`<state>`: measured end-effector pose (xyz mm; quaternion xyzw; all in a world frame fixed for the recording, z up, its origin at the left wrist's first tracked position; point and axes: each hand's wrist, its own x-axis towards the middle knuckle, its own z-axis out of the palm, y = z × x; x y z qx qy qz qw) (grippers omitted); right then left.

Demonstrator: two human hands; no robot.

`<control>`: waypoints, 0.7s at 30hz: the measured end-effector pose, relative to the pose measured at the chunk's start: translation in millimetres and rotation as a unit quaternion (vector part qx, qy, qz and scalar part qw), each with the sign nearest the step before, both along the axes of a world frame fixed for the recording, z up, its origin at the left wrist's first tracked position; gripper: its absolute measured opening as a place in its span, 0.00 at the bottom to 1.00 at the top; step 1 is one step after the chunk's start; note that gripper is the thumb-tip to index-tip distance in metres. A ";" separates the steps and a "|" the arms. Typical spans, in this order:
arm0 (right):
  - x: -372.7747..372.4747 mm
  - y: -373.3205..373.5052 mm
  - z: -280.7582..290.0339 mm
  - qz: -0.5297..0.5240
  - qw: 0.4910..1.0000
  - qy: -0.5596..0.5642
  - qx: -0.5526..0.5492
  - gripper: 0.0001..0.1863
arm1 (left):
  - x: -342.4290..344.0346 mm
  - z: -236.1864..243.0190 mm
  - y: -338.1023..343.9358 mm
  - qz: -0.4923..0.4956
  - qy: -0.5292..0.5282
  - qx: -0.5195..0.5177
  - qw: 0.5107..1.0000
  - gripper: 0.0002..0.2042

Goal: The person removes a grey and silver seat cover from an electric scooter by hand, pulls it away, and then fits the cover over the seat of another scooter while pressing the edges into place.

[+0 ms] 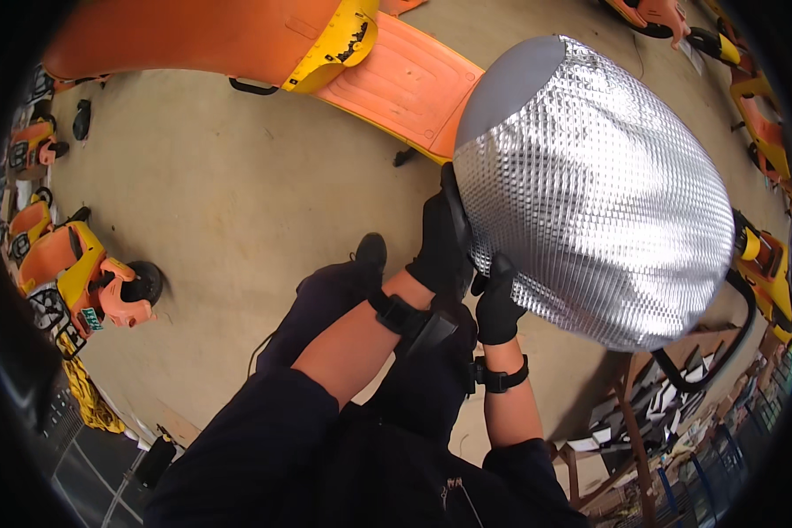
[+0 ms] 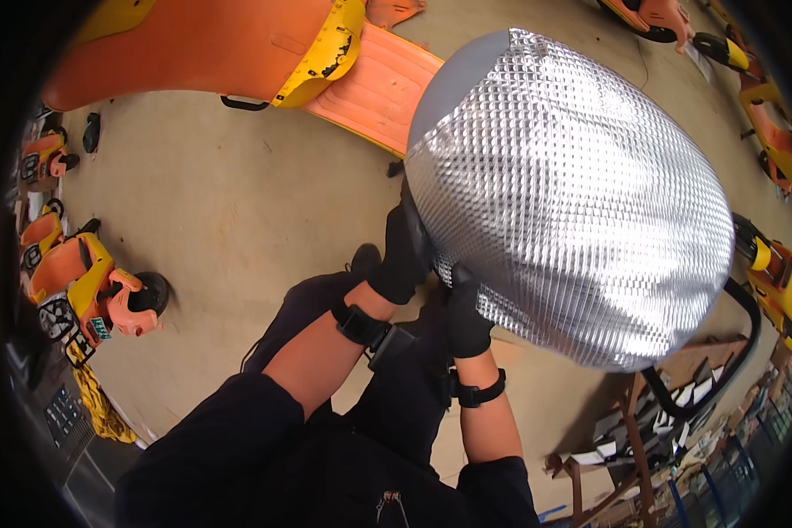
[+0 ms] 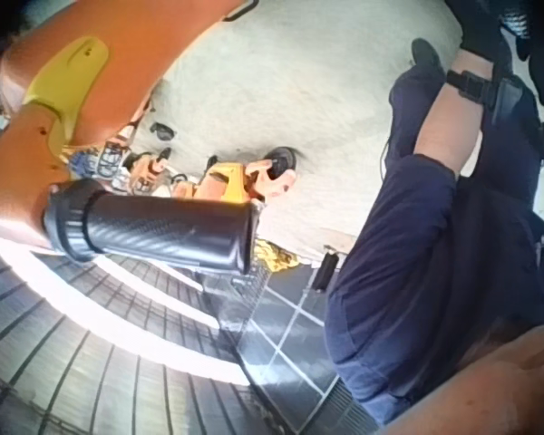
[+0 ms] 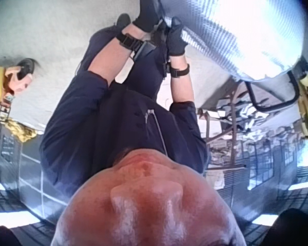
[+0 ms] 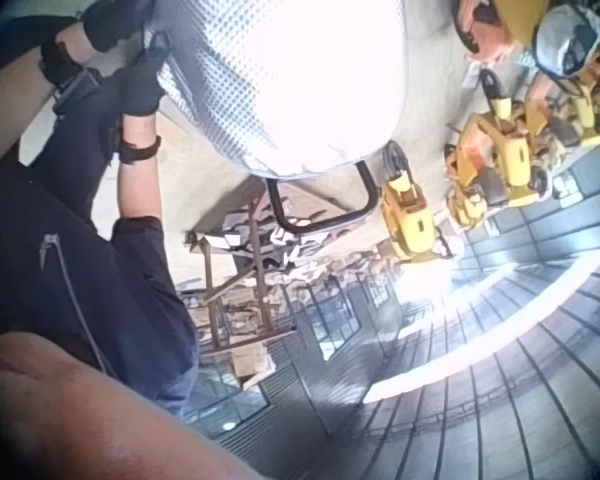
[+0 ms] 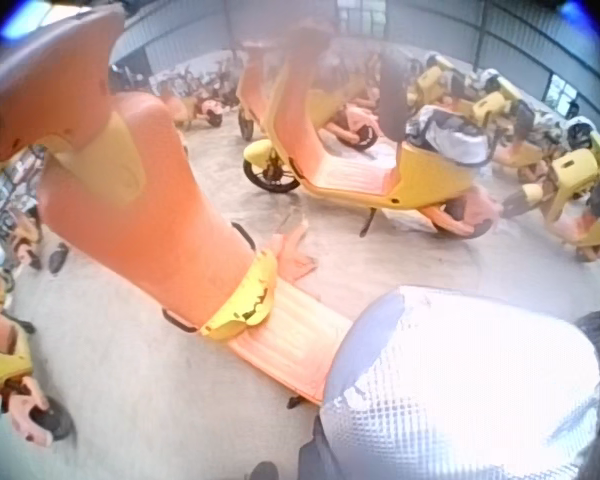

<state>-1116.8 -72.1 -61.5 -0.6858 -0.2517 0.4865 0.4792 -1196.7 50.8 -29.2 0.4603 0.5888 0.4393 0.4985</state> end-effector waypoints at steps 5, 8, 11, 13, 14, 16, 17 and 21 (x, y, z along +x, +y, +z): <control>-16.3 47.4 43.5 -0.275 0.864 0.421 0.014 0.17 | 3.5 16.5 9.5 0.117 -0.272 -0.221 0.929 0.25; -11.2 35.3 26.1 0.027 0.994 0.078 0.073 0.16 | -3.1 -8.5 3.7 0.026 -0.108 -0.234 0.966 0.26; -8.0 26.9 38.1 0.107 0.993 0.016 0.046 0.19 | -7.7 -15.7 -4.4 -0.028 0.144 -0.023 0.989 0.31; -1.4 9.0 -7.0 0.076 0.995 0.009 0.070 0.20 | 4.2 -4.7 -3.9 0.005 0.058 -0.076 0.995 0.33; 5.2 10.6 -18.4 0.064 0.994 0.004 0.084 0.21 | 12.5 5.5 0.4 0.043 -0.015 -0.115 0.992 0.33; 7.7 13.5 -22.5 0.080 0.993 -0.007 0.085 0.21 | 15.4 20.2 5.7 0.096 -0.105 -0.188 0.972 0.33; 8.4 18.1 -10.4 0.109 0.991 -0.022 0.075 0.21 | 14.0 21.0 10.0 0.117 -0.141 -0.209 0.961 0.33; 7.4 4.8 -11.0 0.173 0.982 -0.064 0.042 0.23 | 8.4 3.9 -7.5 0.043 0.006 -0.138 0.989 0.31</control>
